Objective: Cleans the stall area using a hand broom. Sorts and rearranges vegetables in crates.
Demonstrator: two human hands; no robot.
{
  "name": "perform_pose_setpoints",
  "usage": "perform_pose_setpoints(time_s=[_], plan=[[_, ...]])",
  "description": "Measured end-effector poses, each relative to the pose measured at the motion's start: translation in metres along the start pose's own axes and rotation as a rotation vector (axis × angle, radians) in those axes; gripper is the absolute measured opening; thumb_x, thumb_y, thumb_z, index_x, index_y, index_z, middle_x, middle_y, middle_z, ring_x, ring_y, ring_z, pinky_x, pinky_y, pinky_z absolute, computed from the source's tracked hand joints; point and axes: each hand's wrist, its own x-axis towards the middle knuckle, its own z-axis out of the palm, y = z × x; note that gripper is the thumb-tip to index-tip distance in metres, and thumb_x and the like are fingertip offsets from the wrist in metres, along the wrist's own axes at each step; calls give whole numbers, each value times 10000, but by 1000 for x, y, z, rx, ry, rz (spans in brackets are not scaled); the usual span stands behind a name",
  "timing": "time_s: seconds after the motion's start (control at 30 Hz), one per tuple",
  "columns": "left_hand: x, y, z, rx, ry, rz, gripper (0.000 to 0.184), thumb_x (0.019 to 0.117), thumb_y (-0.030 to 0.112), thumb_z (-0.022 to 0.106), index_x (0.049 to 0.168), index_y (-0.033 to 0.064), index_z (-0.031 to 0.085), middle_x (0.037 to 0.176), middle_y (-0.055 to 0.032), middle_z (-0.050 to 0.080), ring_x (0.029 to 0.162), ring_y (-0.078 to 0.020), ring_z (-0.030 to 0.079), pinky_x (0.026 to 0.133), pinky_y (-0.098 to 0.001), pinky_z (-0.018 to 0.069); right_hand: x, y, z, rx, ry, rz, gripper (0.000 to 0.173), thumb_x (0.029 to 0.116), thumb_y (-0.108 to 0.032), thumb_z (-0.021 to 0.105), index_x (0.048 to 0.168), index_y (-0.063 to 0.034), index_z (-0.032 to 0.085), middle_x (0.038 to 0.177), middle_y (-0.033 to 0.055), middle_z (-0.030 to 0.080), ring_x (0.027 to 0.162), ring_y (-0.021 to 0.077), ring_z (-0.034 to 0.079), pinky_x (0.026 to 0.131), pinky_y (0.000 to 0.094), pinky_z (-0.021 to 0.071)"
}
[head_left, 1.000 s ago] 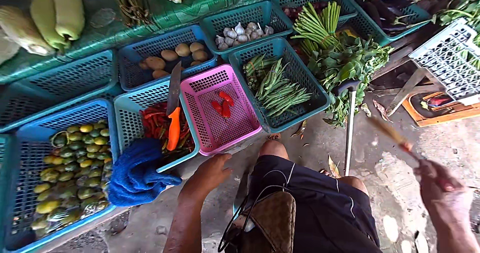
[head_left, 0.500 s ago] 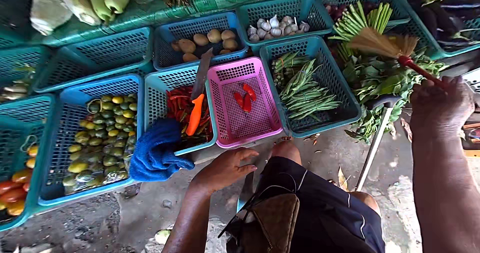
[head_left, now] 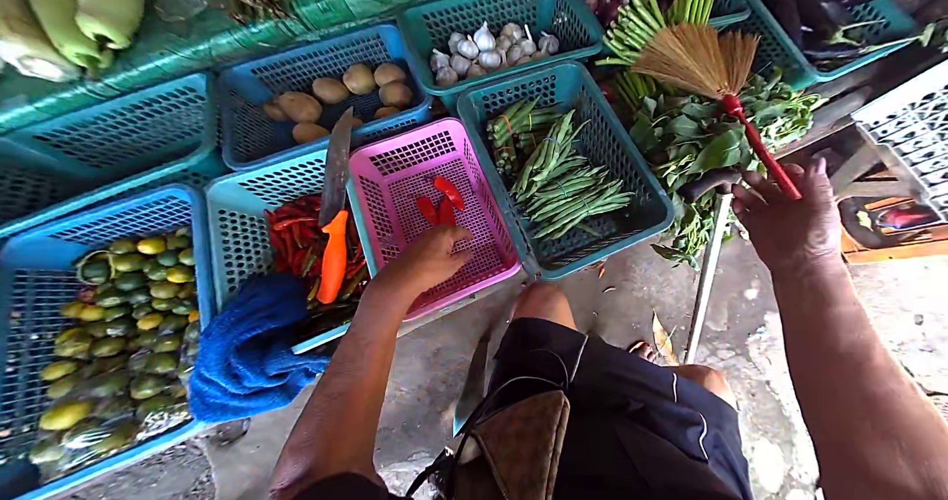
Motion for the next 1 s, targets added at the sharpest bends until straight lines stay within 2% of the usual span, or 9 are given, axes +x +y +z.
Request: perform_pose_setpoints(time_s=[0.1,0.27,0.33,0.43,0.53,0.63,0.7,0.87,1.0], plan=[[17,25,-17,60,68,-107,350,1044,161,586,1368,36,626,1368,-230,610,1285,-403,580,1077,-620,439,-1,-4,-8,21,-21,29,546,1096,-527,140,1317,-168,488,1092,10,704,927,166,710,814,341,588],[66,92,-34,-78,337,26,558,1031,274,619,1495,7,465,1379,-256,595,1241,-409,610,1062,-594,468,1,0,-12,-4,132,59,816,1013,-693,-4,1491,-141,359,1254,88,633,1039,225,687,861,408,576],[101,104,-23,-119,338,16,700,1009,342,646,1537,-33,380,1416,-299,552,1304,-440,559,1101,-611,433,-10,4,-19,-108,231,44,801,1032,-683,55,1547,-127,313,1346,127,598,1094,242,673,895,428,568],[141,109,6,-92,298,-72,877,952,426,713,1575,-35,301,1429,-344,518,1323,-509,520,1077,-679,425,-49,14,-44,-362,275,-7,632,1110,-489,255,1559,-49,318,1414,159,566,1146,229,656,938,401,561],[154,108,20,-40,231,-113,722,982,280,686,1567,28,348,1437,-290,533,1310,-468,549,1066,-642,458,-110,42,-82,-749,110,-40,632,1072,-422,412,1497,46,421,1422,249,547,1197,254,628,1011,411,525],[148,109,15,-75,303,-45,652,1028,253,606,1579,29,339,1491,-256,502,1323,-410,559,1074,-591,473,-175,79,-122,-1071,-79,29,617,1070,-412,475,1446,78,499,1369,319,590,1264,406,603,1097,554,454],[138,111,8,-155,423,19,675,1034,257,601,1593,21,305,1484,-269,496,1293,-402,583,1053,-559,501,-208,106,-143,-1138,-145,135,571,1077,-338,490,1423,116,508,1405,363,543,1321,490,539,1135,616,391],[89,89,-4,-435,718,232,644,985,167,670,1536,-31,402,1476,-262,518,1361,-332,535,1143,-452,446,-253,149,-149,-1097,-15,252,574,1078,-302,468,1524,54,421,1549,325,416,1461,450,398,1224,555,277],[32,54,-1,-466,756,131,641,1007,238,644,1570,63,392,1456,-194,553,1346,-246,543,1140,-422,448,-243,165,-161,-1173,3,249,586,1062,-365,473,1520,1,460,1512,316,466,1414,476,444,1165,637,323]])
